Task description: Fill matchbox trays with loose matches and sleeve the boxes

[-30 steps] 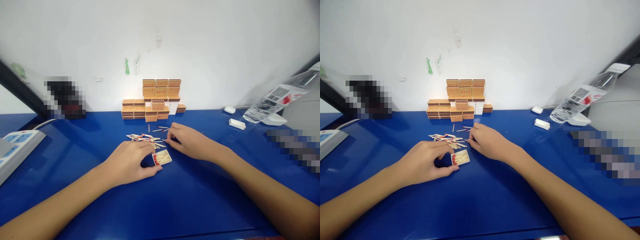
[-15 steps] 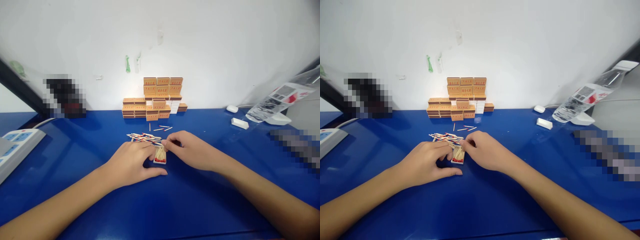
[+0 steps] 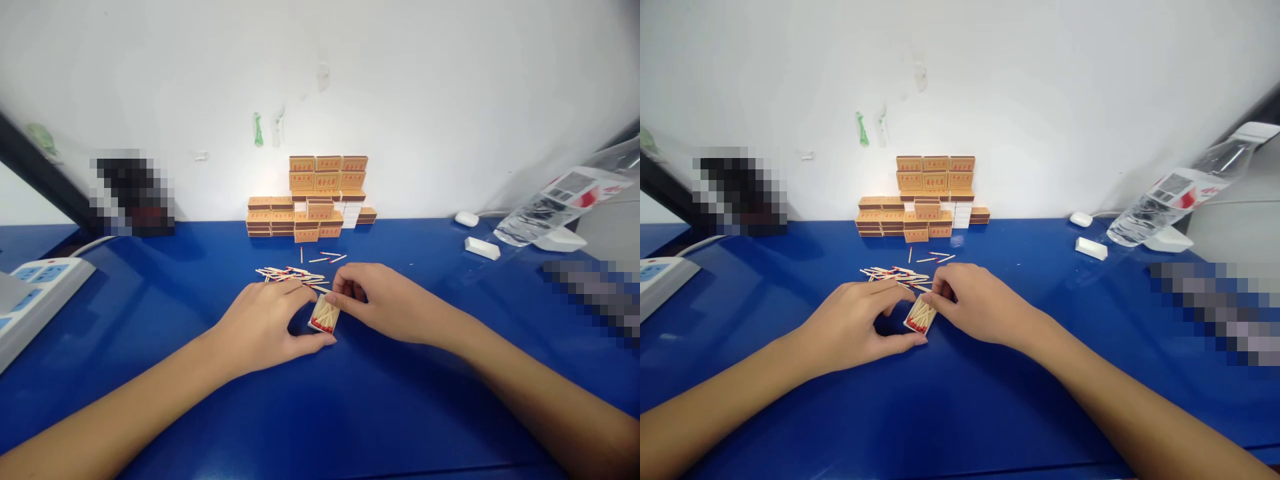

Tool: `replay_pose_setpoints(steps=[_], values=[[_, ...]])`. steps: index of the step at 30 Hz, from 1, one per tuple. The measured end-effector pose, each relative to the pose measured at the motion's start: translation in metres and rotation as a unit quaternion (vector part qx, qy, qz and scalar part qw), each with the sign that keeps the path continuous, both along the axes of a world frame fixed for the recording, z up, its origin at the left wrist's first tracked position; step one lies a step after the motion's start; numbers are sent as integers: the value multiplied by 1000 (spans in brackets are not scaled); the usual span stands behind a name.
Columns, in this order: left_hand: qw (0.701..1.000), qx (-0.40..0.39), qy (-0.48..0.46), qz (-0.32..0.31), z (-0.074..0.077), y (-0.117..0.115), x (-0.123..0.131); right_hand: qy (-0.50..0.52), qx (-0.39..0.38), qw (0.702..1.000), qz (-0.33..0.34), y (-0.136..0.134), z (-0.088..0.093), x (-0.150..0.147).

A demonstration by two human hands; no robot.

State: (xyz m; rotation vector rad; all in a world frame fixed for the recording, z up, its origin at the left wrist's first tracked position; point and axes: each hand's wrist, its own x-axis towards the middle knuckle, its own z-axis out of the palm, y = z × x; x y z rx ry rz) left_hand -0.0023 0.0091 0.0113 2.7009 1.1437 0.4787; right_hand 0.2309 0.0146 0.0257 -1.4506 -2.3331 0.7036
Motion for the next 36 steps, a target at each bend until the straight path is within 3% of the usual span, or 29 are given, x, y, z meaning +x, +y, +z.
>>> replay_pose_setpoints(steps=[4,9,22,36], values=[[1000,8,-4,-4,0,-1,0,7,48,997,56,3,5,4],[1000,17,-2,-1,-2,-1,0,6,41,989,141,2,9,8],[999,0,25,-26,1,0,-1,-24,92,987,131,1,4,6],[999,-5,28,-38,0,2,-2,-50,82,983,157,-4,11,9]])
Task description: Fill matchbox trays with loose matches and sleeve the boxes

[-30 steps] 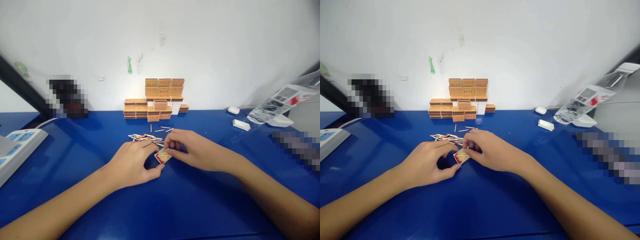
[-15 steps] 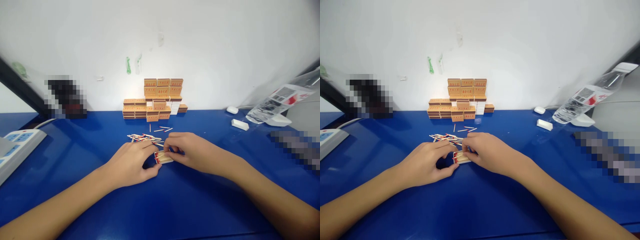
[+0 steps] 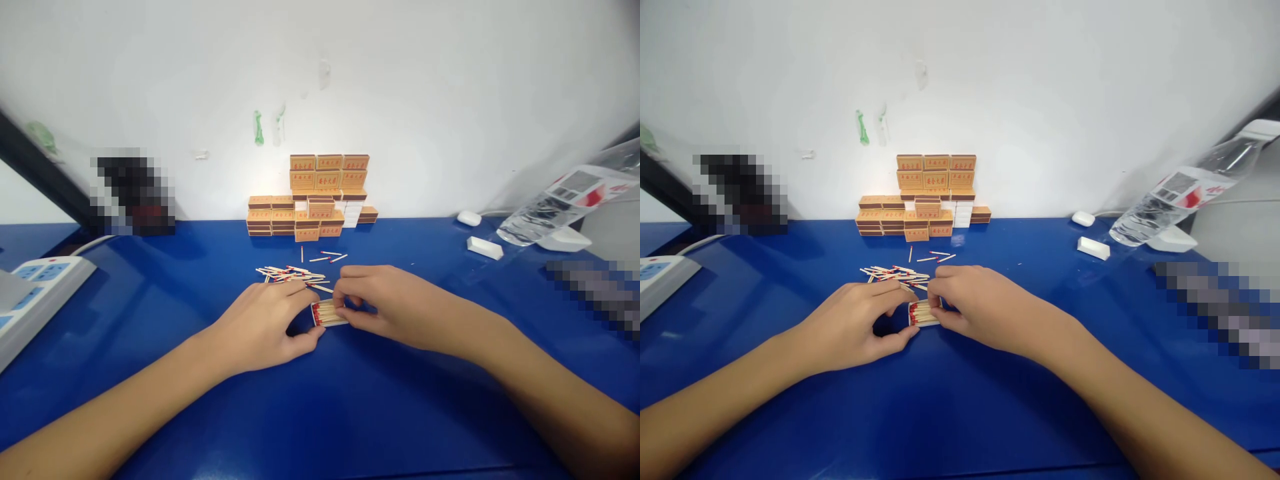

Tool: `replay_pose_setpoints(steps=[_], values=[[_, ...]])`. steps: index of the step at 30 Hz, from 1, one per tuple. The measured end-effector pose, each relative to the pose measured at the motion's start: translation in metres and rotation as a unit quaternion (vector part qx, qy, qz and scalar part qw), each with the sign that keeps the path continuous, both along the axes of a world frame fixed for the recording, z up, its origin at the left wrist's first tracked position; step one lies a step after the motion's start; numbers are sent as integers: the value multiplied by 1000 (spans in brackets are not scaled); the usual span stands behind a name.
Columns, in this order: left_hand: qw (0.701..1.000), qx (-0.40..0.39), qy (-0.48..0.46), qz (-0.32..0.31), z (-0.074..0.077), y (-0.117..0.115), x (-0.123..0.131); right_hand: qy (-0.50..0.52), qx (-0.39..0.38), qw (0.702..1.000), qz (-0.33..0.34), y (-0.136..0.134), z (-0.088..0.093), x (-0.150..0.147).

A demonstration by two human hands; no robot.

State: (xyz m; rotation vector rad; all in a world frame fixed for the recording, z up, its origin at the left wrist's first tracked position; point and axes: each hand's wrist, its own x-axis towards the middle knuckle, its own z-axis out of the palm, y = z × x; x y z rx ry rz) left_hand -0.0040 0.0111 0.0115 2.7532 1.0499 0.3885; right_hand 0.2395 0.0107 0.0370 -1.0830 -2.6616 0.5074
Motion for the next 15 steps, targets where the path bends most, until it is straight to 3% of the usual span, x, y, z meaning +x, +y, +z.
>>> replay_pose_setpoints(steps=[15], values=[[1000,18,-1,-8,1,-1,1,54,-6,998,22,0,-13,-11]])
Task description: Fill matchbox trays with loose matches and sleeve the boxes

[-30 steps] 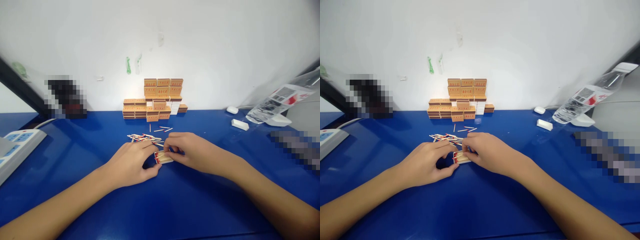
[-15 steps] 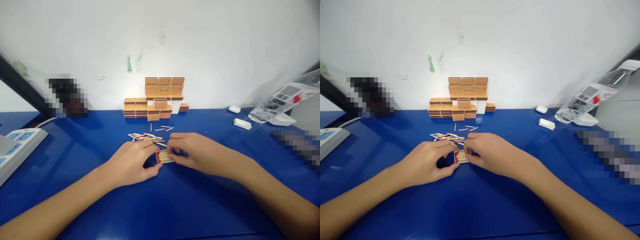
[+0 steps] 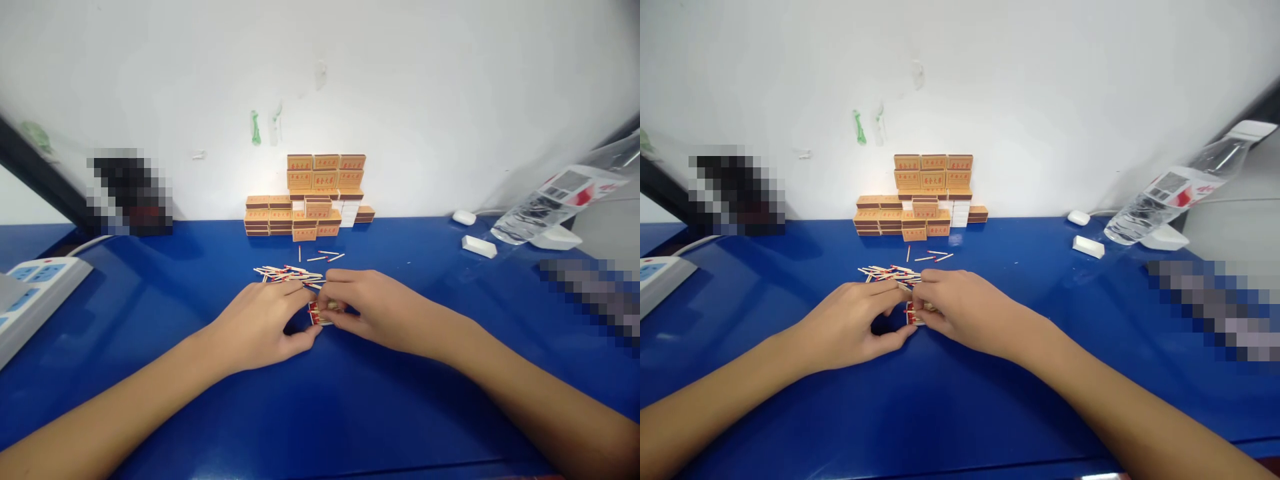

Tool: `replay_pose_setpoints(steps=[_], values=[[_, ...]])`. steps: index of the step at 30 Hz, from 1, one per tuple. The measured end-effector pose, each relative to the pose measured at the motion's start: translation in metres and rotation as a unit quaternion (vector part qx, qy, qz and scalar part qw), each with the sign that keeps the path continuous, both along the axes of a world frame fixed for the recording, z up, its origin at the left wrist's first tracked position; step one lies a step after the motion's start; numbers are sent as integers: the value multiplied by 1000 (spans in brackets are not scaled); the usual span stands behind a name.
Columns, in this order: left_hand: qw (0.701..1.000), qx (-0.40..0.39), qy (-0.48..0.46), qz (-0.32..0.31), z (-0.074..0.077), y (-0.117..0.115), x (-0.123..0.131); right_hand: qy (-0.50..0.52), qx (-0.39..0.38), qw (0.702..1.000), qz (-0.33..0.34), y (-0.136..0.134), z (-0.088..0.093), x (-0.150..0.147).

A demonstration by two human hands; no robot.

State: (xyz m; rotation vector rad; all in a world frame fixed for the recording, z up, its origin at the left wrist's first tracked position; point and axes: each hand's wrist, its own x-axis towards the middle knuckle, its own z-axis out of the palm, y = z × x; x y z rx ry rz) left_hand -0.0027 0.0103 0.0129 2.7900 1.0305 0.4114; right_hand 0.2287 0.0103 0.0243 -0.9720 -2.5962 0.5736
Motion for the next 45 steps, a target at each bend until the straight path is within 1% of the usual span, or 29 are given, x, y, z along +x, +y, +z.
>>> replay_pose_setpoints(steps=[6,8,11,13,18,23,26,28,29,31,33,34,37,39,41,45], values=[[1000,-13,12,1,1,0,-1,-12,11,1000,-22,0,9,3],[1000,-15,9,0,2,-1,-1,-16,-2,1000,-19,0,10,4],[1000,-7,7,-1,2,-1,0,-3,-24,1000,-1,0,7,2],[1000,-3,7,-1,1,0,0,6,-23,1000,5,0,3,0],[1000,-7,7,-4,2,0,-1,-3,-23,1000,-2,1,0,1],[1000,-12,11,2,2,0,-1,-33,-11,999,-26,-2,10,4],[1000,-11,11,2,1,0,-1,-52,-24,998,-16,-5,16,4],[1000,-10,9,2,1,0,-1,-45,-21,999,-17,-3,18,6],[1000,-10,7,3,0,0,-2,-32,-7,999,-31,1,18,8],[1000,-12,1,4,-1,0,-2,4,40,996,-82,12,14,16],[1000,-15,-1,2,-2,-1,-2,29,87,986,-137,29,6,27],[1000,-15,-1,0,-2,-1,-2,29,100,983,-149,38,0,32],[1000,-10,3,-8,-3,-2,-2,13,101,983,-153,63,-17,44],[1000,-10,4,-9,-2,-3,-1,5,105,983,-149,74,-24,47],[1000,-16,6,-9,-1,-3,-1,-7,103,984,-145,79,-26,46],[1000,-17,9,-6,-1,-1,-1,-28,81,987,-134,78,-24,44]])
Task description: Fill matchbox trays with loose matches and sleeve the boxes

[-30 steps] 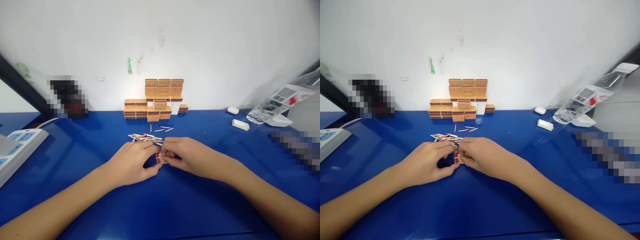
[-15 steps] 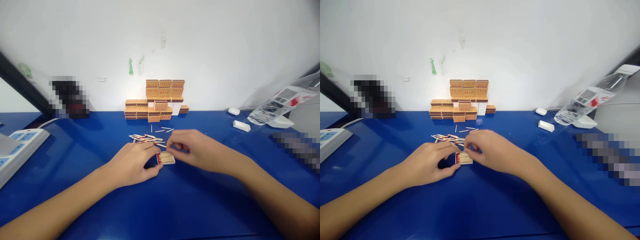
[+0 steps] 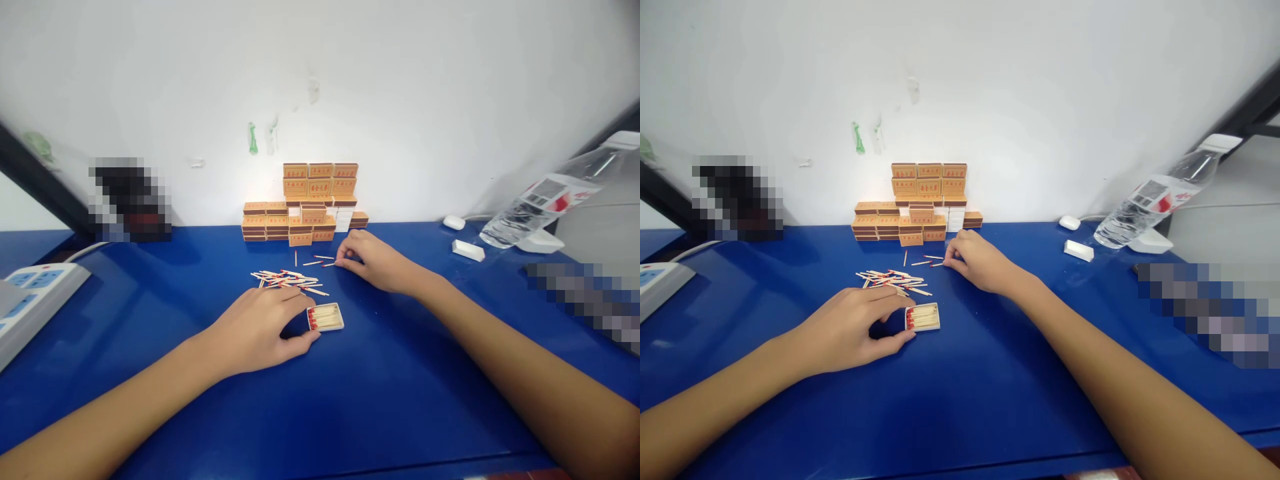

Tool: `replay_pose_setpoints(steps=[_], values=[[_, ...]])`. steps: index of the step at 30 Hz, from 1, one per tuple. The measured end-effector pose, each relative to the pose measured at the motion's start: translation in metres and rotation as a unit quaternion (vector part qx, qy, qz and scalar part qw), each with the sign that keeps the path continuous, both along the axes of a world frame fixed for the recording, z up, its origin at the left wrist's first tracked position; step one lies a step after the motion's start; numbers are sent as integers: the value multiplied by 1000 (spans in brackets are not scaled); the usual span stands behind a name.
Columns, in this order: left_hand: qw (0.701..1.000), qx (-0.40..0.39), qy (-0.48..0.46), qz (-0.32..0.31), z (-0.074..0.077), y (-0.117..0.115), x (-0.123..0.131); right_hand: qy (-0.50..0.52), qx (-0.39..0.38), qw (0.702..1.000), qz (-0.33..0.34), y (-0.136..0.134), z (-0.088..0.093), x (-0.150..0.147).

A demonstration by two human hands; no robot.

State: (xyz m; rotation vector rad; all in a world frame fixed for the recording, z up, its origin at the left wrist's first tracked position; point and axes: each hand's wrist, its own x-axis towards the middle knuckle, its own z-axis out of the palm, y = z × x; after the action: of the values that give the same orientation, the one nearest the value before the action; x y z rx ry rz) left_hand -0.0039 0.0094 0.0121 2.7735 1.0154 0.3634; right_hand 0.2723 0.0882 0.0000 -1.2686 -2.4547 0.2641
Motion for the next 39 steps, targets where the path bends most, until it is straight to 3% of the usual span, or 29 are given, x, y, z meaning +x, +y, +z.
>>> replay_pose_setpoints(steps=[12,19,30,34,39], values=[[1000,5,-2,-2,-2,1,-2,18,-7,1000,23,4,-3,-1],[1000,4,-1,-8,-2,1,-3,52,58,997,10,9,-8,-12],[1000,7,3,-5,-2,0,-2,44,29,999,3,14,-13,-16],[1000,14,3,19,-3,2,-3,43,20,999,-5,8,-5,-14],[999,24,-5,44,-3,6,-5,58,-33,997,27,-29,18,-18]])
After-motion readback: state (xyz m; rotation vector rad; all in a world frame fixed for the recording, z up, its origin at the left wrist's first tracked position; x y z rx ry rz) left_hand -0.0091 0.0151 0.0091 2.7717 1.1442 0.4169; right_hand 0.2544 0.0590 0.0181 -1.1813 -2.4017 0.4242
